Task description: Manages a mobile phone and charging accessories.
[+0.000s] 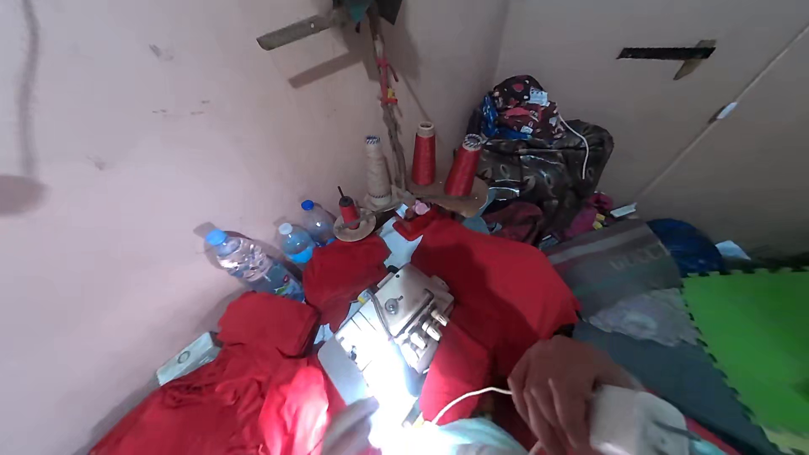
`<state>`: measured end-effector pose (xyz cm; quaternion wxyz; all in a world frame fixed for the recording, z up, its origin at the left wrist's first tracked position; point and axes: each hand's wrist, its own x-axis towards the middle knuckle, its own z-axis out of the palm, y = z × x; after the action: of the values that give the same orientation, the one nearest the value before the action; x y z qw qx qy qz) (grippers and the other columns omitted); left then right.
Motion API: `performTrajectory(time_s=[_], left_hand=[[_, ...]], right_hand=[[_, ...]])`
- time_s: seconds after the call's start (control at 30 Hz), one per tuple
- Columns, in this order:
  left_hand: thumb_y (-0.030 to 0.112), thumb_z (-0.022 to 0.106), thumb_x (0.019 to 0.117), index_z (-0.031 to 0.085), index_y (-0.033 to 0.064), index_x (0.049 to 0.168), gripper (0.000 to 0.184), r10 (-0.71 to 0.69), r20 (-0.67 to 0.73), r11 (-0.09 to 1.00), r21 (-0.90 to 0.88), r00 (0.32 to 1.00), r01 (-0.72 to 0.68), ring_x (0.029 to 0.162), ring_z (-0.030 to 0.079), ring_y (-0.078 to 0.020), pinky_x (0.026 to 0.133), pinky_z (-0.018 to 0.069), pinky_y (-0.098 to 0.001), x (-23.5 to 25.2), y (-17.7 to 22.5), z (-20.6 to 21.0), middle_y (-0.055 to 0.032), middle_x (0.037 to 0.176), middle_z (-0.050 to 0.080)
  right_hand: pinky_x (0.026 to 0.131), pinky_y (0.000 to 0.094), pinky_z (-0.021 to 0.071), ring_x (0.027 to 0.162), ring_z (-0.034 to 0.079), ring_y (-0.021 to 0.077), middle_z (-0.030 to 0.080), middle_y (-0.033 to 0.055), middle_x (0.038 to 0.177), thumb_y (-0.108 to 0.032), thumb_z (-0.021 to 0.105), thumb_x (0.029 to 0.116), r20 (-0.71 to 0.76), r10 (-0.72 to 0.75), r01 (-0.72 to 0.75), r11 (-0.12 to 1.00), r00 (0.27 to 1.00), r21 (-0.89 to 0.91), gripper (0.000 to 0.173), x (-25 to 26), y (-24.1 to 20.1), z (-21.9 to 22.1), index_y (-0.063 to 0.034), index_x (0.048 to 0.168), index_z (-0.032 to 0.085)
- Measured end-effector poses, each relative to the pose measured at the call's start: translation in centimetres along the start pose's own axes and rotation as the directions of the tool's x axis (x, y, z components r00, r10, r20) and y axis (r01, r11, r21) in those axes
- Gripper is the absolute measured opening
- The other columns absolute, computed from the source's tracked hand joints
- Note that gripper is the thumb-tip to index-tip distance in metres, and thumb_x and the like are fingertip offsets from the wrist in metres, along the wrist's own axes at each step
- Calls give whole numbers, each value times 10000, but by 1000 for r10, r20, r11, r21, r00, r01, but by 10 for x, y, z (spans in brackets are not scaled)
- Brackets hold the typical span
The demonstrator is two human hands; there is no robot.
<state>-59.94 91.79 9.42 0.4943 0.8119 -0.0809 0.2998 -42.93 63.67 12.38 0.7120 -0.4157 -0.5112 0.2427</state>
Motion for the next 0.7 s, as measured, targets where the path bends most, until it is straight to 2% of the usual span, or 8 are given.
performTrajectory(time_s=[0.1,0.23,0.33,0.4,0.47,0.5,0.57,0.7], left_hand=[[403,832,773,402,-143,1460,977,-54,608,983,-107,792,150,1307,560,-266,1114,432,-416,53,46,62,-256,1388,579],[124,716,913,638,-128,1099,323,16,765,909,-279,643,310,805,678,-134,786,550,-275,35,13,109,-155,877,703],[171,693,953,699,-73,954,244,-150,670,942,-126,727,311,732,674,-139,722,556,-298,22,-1,100,-143,807,705],[140,744,893,687,-74,879,222,-110,480,980,-92,870,175,666,651,-145,650,532,-260,23,7,96,-146,739,683],[175,706,943,654,-21,818,238,160,369,983,-143,916,-113,699,642,-161,695,531,-237,29,7,103,-117,732,653],[196,669,976,650,-1,816,255,270,356,961,-161,895,-227,734,650,-187,736,535,-253,33,8,110,-121,755,650],[197,648,983,672,-27,864,254,348,371,933,-224,861,-280,886,663,-236,875,531,-269,39,12,126,-190,887,659],[103,698,920,629,-12,852,151,354,165,876,-405,921,-264,1016,590,-208,1009,463,-256,32,-2,174,-167,970,587]], right_hand=[[782,234,570,777,676,71,665,17,804,-249,699,965,23,-285,282,956,958,84,211,14,29,17,-59,909,626],[685,214,551,719,652,48,689,-59,834,-327,688,965,-380,-513,535,843,770,-54,220,-2,28,20,-150,1095,682],[524,157,499,598,609,6,694,-69,857,-248,676,947,-563,-485,512,850,669,-125,200,-40,11,-19,-176,1134,681],[480,115,456,560,560,-46,710,-135,908,-264,740,906,-690,-369,186,926,623,-328,302,-57,5,-21,-303,1198,673],[660,129,541,790,644,-46,710,-176,1068,-398,769,895,-706,-237,-201,855,668,-478,420,-65,9,-9,-331,1289,642],[776,153,562,914,665,-34,714,-152,1107,-361,775,890,-719,-143,-319,826,680,-465,392,-64,13,4,-242,1245,661],[872,176,554,979,659,-30,714,-63,1079,-204,745,871,-741,37,-427,836,670,-345,358,-62,30,29,7,1139,635],[787,150,542,865,646,-79,700,-180,947,-558,580,974,-782,269,-271,953,562,133,373,-78,79,55,-205,1089,615]])
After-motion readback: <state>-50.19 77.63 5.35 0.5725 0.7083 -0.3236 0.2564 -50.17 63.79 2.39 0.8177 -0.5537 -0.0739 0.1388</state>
